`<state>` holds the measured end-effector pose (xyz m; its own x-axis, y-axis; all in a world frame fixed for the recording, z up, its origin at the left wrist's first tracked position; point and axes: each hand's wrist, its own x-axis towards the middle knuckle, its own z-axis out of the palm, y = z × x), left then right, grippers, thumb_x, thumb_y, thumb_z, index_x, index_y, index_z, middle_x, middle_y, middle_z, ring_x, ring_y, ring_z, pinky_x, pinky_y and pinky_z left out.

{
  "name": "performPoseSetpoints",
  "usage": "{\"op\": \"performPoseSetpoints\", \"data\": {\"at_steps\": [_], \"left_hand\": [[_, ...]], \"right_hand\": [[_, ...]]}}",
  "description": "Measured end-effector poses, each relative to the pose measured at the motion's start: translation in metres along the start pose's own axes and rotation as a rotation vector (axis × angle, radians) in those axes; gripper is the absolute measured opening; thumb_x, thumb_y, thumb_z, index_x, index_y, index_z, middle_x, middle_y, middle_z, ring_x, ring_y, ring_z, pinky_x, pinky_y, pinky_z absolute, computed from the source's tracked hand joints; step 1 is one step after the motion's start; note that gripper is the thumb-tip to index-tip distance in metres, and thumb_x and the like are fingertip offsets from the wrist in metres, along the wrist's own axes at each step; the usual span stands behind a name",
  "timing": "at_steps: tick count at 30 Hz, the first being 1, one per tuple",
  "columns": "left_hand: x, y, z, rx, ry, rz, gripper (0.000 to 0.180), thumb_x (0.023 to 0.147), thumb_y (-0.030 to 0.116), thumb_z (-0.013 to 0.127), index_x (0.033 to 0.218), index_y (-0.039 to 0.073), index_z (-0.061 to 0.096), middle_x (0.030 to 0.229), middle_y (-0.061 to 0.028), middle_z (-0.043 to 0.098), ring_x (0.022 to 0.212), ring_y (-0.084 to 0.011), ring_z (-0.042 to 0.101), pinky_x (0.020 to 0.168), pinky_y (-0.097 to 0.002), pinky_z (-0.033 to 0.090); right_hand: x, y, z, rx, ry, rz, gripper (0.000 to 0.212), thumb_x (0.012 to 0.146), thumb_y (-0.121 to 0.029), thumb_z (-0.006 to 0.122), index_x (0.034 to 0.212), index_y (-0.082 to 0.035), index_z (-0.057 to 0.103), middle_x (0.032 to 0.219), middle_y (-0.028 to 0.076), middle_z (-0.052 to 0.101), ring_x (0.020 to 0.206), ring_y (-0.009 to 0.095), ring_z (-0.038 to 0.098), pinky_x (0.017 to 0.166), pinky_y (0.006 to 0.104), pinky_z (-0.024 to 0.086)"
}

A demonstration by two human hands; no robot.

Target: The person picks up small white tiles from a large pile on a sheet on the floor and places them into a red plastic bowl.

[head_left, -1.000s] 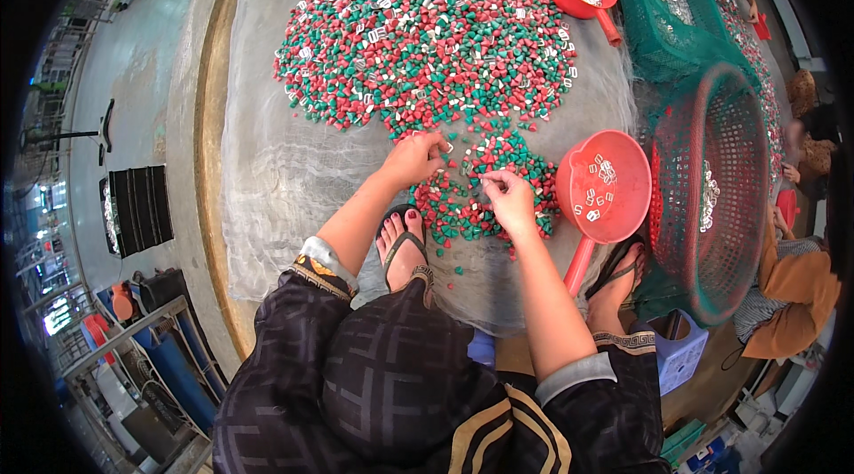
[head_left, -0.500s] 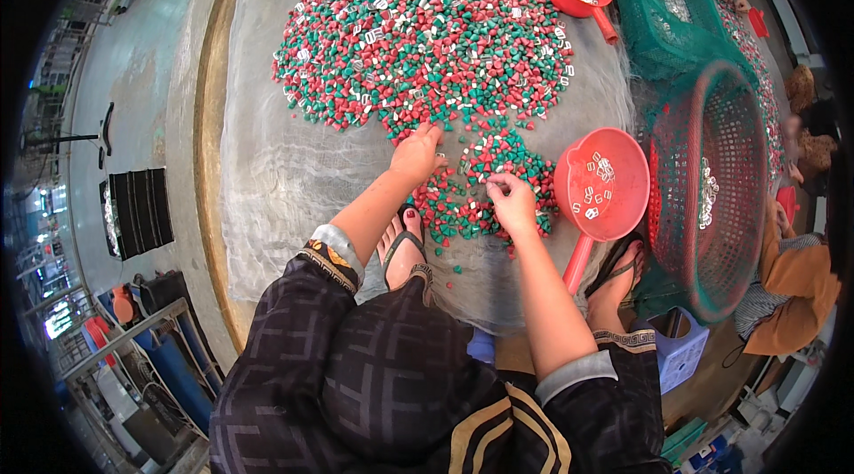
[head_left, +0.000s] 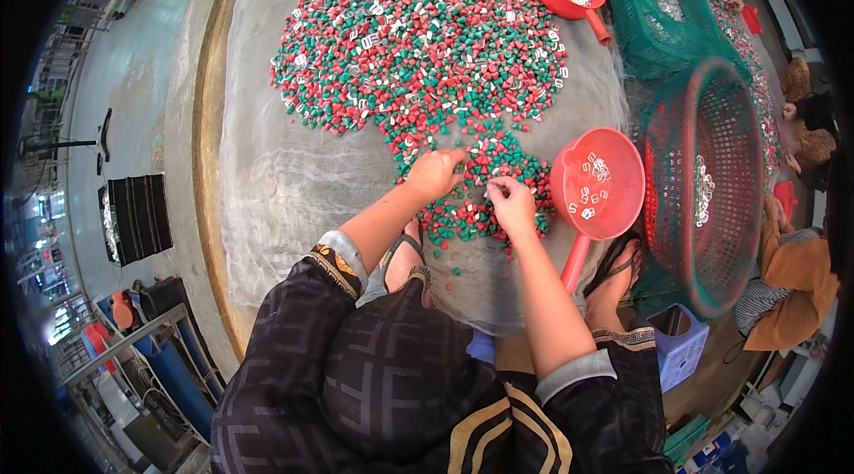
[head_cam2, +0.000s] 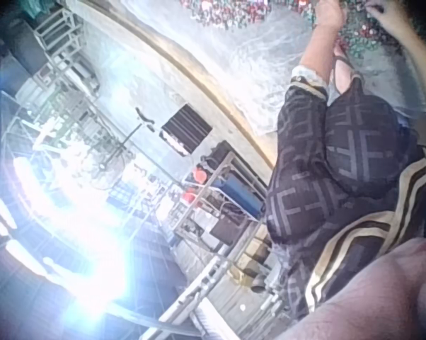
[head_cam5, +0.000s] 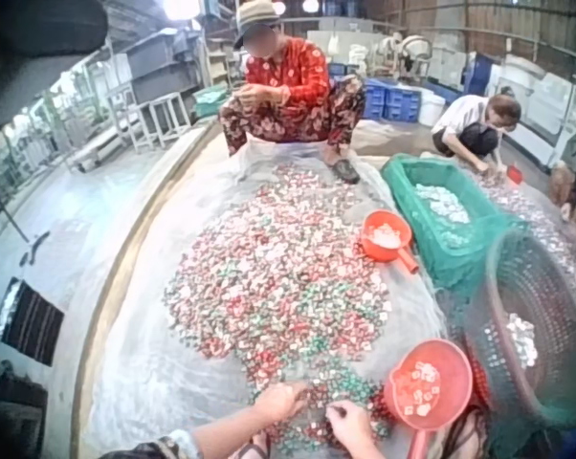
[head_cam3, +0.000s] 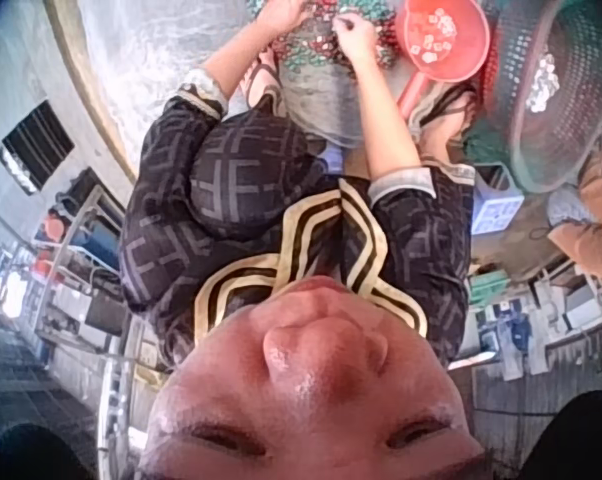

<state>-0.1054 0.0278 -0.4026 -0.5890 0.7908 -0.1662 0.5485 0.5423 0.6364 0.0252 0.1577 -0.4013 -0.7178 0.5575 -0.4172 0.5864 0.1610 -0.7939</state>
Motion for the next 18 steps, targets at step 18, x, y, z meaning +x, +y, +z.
{"op": "performPoseSetpoints", "data": {"at_steps": [18], "left_hand": [[0.195, 0.142, -0.135, -0.668, 0.041, -0.119, 0.038, 0.076, 0.042, 0.066, 0.07, 0.004, 0.062, 0.057, 0.0006, 0.048, 0.047, -0.007, 0.041, 0.042, -0.0241, 0.031]], "right_hand": [[0.005, 0.004, -0.01, 0.073, 0.075, 0.018, 0.022, 0.076, -0.023, 0.062, 0.087, -0.004, 0.065, 0.07, 0.009, 0.064, 0.065, 0.019, 0.061, 0.063, 0.0313, 0.046]]}}
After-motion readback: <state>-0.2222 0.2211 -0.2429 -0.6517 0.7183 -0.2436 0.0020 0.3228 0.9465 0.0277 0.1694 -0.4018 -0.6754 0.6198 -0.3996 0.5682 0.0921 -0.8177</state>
